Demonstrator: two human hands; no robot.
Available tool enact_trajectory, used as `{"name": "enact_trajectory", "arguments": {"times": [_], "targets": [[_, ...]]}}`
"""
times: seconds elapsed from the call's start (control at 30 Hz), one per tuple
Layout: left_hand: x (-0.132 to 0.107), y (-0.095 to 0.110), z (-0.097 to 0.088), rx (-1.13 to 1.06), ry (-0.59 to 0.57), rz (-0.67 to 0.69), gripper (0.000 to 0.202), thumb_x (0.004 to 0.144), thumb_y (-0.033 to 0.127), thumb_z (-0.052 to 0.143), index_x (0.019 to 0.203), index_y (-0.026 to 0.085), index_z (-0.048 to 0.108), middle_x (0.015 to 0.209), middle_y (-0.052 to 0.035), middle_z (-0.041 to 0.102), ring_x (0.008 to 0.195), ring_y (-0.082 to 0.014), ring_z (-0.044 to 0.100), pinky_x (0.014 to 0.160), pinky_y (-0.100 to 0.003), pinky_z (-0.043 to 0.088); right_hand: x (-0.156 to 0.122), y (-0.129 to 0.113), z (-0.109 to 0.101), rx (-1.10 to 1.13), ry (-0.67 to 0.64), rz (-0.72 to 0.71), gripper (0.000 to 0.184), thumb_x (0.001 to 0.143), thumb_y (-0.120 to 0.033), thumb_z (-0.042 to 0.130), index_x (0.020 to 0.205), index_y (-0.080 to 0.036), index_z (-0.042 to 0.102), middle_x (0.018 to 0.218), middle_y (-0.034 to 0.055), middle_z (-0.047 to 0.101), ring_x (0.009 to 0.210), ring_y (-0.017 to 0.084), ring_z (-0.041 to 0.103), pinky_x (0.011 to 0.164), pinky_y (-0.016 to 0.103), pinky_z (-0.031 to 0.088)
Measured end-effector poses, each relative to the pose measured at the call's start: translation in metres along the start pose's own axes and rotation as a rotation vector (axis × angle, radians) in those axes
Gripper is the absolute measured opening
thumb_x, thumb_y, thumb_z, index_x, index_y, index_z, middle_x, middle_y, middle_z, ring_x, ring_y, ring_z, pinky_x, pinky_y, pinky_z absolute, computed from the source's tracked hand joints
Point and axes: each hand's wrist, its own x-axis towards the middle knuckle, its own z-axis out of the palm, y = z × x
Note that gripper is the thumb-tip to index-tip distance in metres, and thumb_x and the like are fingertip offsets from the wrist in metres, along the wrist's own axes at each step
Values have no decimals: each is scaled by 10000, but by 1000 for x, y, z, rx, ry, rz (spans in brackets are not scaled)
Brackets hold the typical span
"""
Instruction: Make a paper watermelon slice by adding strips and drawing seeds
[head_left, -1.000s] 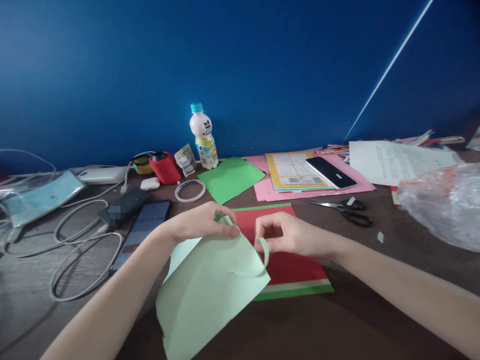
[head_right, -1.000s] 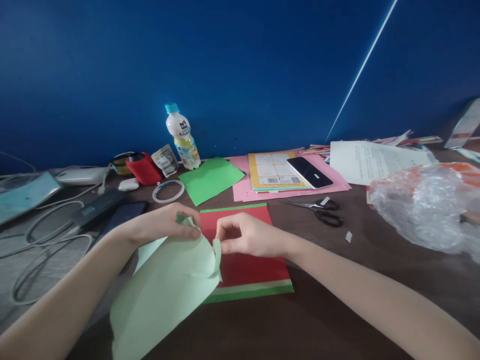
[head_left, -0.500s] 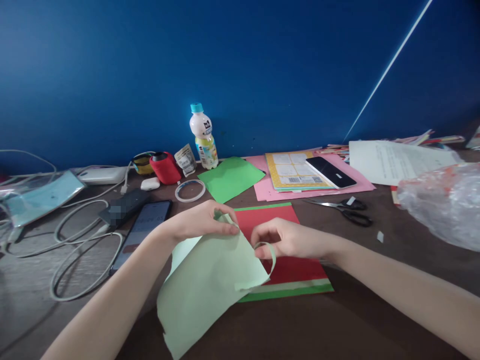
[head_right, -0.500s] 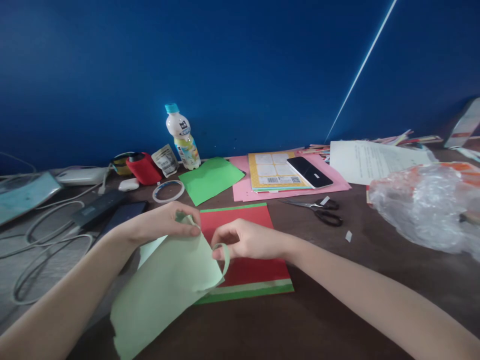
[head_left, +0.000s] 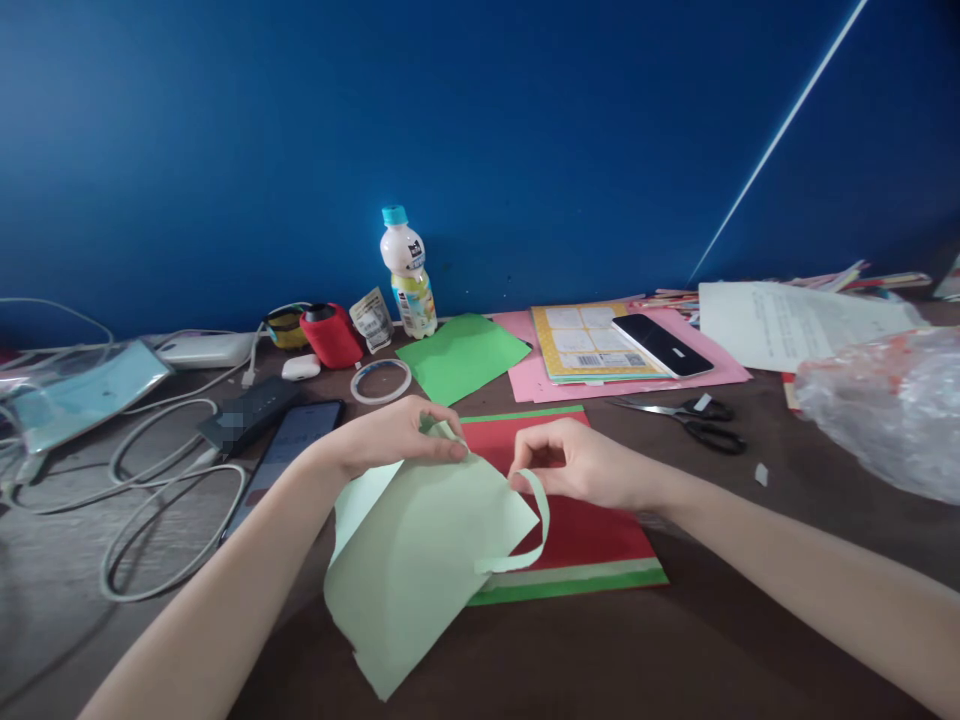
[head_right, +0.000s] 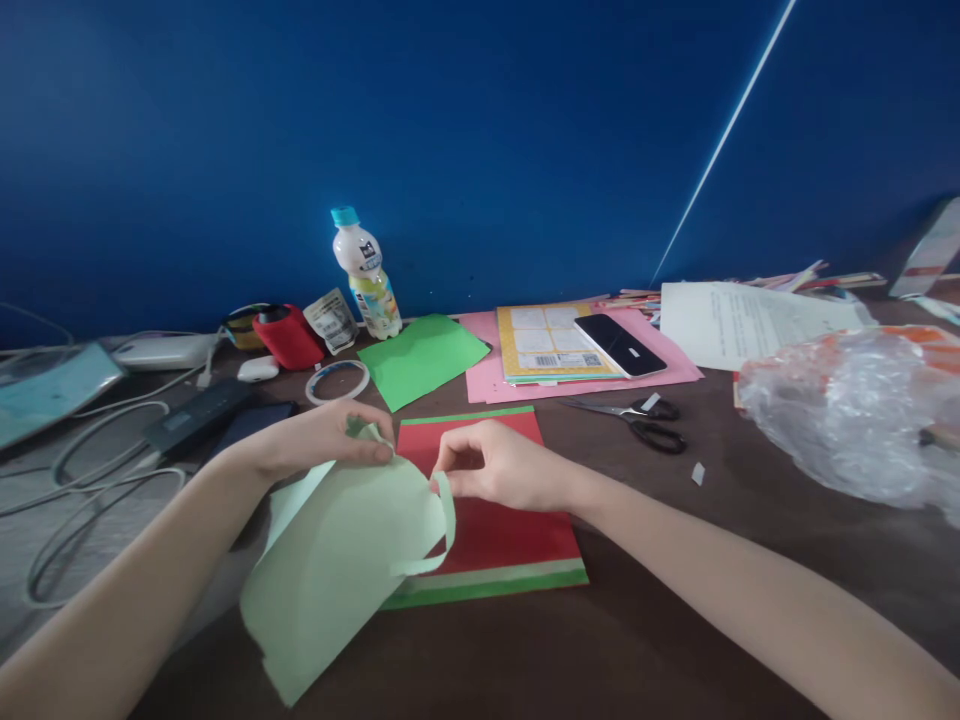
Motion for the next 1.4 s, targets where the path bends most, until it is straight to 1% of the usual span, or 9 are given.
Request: {"name": "enact_trajectory", "arguments": {"times": [0.2, 0.33, 0.43, 0.6, 0.77, 0.97, 1.17, 1.3, 1.4], "targets": [[-2, -2, -3, -26, 35, -5, 273, 659, 430, 619, 730, 167, 612, 634, 17, 543, 606, -108, 480, 537, -195, 344, 1, 1, -3, 89, -6, -10, 139, 710, -272, 633, 714, -153, 560, 719, 2, 592, 661, 99, 512, 629, 229, 391], [-2, 0, -3, -61, 35, 16, 262, 660, 411, 628, 741, 162, 619, 642, 12, 551, 611, -112, 489, 538, -196, 352, 2, 1, -6, 116, -137, 19, 197, 747, -321, 593, 853, -155, 582, 840, 25, 588, 763, 118, 525, 693, 249, 397], [-2, 1, -2, -100, 20, 10, 256, 666, 397, 629, 756, 157, 619, 653, 0, 569, 627, -124, 512, 548, -203, 373, 1, 1, -8, 105, -250, 60, 250, 759, -344, 576, 919, -153, 592, 858, 24, 578, 757, 112, 510, 682, 239, 385], [-1, 3, 1, -87, 16, 28, 261, 663, 412, 630, 727, 159, 621, 629, 9, 567, 604, -107, 504, 541, -193, 370, 1, 2, -6, 144, -282, 66, 216, 741, -351, 595, 809, -146, 602, 745, 4, 575, 672, 97, 503, 651, 233, 394], [0, 5, 6, -94, -39, 38, 292, 649, 454, 626, 711, 168, 620, 619, 17, 577, 589, -104, 514, 535, -192, 381, -2, 2, -2, 126, -339, 91, 234, 704, -370, 631, 772, -150, 593, 740, 9, 595, 658, 99, 516, 631, 230, 405], [0, 4, 5, -96, -31, 39, 310, 639, 470, 622, 702, 167, 613, 596, 23, 563, 560, -98, 501, 525, -194, 375, -3, 0, 1, 115, -287, 68, 215, 691, -350, 645, 719, -143, 591, 704, 5, 603, 653, 104, 531, 623, 230, 397], [-3, 4, 0, -97, -16, -11, 300, 645, 451, 629, 725, 162, 610, 610, 22, 551, 580, -99, 493, 529, -191, 365, -2, 4, -4, 151, -187, -41, 138, 695, -268, 652, 688, -139, 603, 664, -11, 564, 613, 82, 495, 590, 217, 382], [-3, 1, -2, -102, 16, -6, 288, 636, 431, 638, 718, 157, 607, 608, 23, 535, 572, -99, 475, 520, -195, 348, -3, 2, -8, 119, -144, -107, 126, 699, -262, 650, 684, -144, 608, 682, -3, 567, 622, 86, 494, 594, 224, 390], [-2, -1, -3, -109, 19, -13, 276, 637, 412, 638, 740, 157, 609, 639, 10, 549, 590, -111, 486, 525, -201, 354, -3, 1, -9, 107, -114, -119, 137, 701, -267, 648, 671, -141, 604, 666, -5, 558, 592, 80, 473, 566, 224, 374]]}}
